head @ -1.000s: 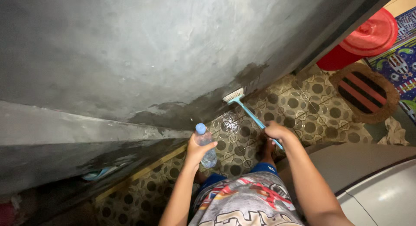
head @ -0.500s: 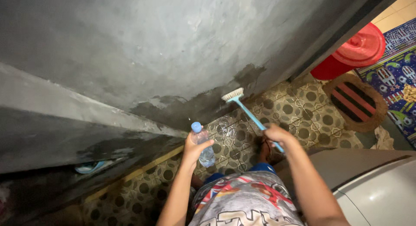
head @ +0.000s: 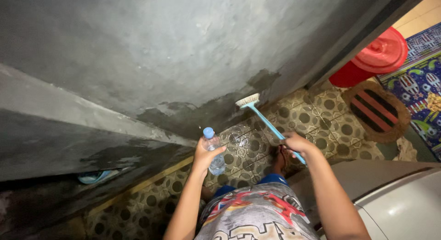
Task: The person scrubs a gray concrete wall with a long-handled brush while holding a water bottle. They repeatedly pour water from the bottle onto the wall and scrub the wet area, moving along the base of the wall.
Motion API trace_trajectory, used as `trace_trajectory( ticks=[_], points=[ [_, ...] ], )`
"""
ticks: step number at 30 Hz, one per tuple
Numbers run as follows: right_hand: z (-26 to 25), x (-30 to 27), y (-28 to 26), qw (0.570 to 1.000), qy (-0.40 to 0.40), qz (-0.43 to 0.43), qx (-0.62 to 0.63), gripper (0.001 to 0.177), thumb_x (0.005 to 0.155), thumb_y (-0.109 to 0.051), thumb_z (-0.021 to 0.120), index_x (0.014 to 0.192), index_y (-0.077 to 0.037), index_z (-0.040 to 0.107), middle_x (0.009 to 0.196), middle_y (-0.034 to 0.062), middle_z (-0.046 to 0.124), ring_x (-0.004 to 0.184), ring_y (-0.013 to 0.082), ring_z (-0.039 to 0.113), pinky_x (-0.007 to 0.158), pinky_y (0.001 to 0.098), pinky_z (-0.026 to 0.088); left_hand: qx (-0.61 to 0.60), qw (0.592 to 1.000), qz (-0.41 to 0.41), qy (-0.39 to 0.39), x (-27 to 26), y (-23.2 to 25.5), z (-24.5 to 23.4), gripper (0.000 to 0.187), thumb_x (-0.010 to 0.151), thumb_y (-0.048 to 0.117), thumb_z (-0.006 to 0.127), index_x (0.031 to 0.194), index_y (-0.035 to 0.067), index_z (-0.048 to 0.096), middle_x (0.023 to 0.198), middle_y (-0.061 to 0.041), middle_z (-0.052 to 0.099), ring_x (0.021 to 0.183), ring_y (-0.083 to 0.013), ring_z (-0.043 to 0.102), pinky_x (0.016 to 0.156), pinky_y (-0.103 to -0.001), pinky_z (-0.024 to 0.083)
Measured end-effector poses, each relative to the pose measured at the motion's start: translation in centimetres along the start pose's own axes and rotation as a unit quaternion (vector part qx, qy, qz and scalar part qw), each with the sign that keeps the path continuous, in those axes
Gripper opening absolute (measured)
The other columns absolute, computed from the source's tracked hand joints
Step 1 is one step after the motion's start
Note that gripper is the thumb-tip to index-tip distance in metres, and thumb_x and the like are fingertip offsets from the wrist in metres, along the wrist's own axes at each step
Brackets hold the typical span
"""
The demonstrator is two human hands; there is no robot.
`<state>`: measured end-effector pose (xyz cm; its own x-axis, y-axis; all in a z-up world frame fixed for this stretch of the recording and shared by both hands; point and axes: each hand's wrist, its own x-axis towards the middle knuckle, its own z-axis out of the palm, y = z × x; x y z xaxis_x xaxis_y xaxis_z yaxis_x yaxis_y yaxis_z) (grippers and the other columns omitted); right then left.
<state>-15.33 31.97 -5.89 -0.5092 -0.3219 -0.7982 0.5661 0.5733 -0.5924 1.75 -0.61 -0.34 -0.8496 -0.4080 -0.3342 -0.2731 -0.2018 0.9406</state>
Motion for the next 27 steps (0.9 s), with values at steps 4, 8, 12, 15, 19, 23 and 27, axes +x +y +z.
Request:
trace_trajectory(
  ticks=[4,8,12,15,19,23,27],
  points=[
    [2.6,1.6,0.0,0.997,0.049,0.032,-0.049,0.024,0.096,-0.013,0.055,0.113,0.002,0.062,0.061,0.0046,0.053,0.044,0.0132,0.048,0.036,0.0312,0.041,0.030,1.000,-0.004,0.003,0.6,-0.1,0.8,0.067,0.065,0.003,0.090,0.124,0.005,0.058,0.113,-0.005,0.069,0.106,-0.0177,0.066,0.096,-0.033,0.051],
    [2.9,3.1,2.0,0.999,0.041,0.006,0.024,0.027,0.088,-0.004,0.048,0.111,0.002,0.062,0.055,0.0077,0.052,0.040,0.0186,0.047,0.035,0.0354,0.038,0.033,0.999,0.000,-0.015,1.1,0.1,1.2,0.066,0.065,0.003,0.090,0.124,0.004,0.059,0.113,-0.005,0.070,0.107,-0.0175,0.066,0.096,-0.033,0.051],
    [0.0,3.7,4.9,0.996,0.084,-0.010,0.004,0.019,0.089,-0.005,0.059,0.099,0.007,0.069,0.059,0.0121,0.056,0.043,0.0189,0.049,0.037,0.0344,0.037,0.018,1.000,-0.005,-0.020,1.4,-0.5,0.7,0.065,0.066,0.002,0.090,0.123,0.003,0.059,0.113,-0.006,0.071,0.107,-0.0184,0.067,0.097,-0.034,0.052],
    [0.3,6.4,4.3,0.978,0.162,-0.063,-0.113,0.020,0.086,-0.003,0.063,0.088,0.015,0.070,0.061,0.0180,0.060,0.046,0.0221,0.056,0.039,0.0350,0.039,0.026,0.999,-0.005,-0.024,2.0,-1.3,0.5,0.066,0.066,0.002,0.089,0.124,0.004,0.058,0.114,-0.006,0.071,0.107,-0.0182,0.067,0.097,-0.034,0.052],
    [2.9,9.0,2.2,0.985,0.138,-0.100,-0.038,0.017,0.086,-0.003,0.061,0.086,0.014,0.063,0.060,0.0147,0.062,0.049,0.0204,0.060,0.042,0.0344,0.047,0.045,0.998,0.019,-0.025,2.9,-1.6,0.5,0.067,0.067,0.003,0.090,0.126,0.004,0.057,0.116,-0.006,0.070,0.110,-0.0181,0.066,0.100,-0.034,0.050],
    [3.5,6.4,2.2,0.993,0.054,-0.068,0.080,0.014,0.086,-0.004,0.065,0.082,0.009,0.060,0.055,0.0155,0.057,0.044,0.0229,0.055,0.040,0.0376,0.042,0.054,0.998,0.016,-0.020,3.3,-0.9,0.2,0.064,0.068,0.004,0.091,0.124,0.003,0.059,0.116,-0.007,0.071,0.110,-0.0193,0.067,0.100,-0.035,0.051],
    [4.4,4.7,0.2,0.990,0.050,-0.052,0.119,0.012,0.085,-0.006,0.071,0.085,0.004,0.065,0.056,0.0103,0.056,0.044,0.0187,0.053,0.041,0.0344,0.042,0.077,0.997,0.002,-0.022,3.6,0.0,-0.1,0.066,0.067,0.003,0.089,0.125,0.006,0.058,0.117,-0.006,0.072,0.111,-0.0186,0.067,0.100,-0.034,0.050]
  ],
)
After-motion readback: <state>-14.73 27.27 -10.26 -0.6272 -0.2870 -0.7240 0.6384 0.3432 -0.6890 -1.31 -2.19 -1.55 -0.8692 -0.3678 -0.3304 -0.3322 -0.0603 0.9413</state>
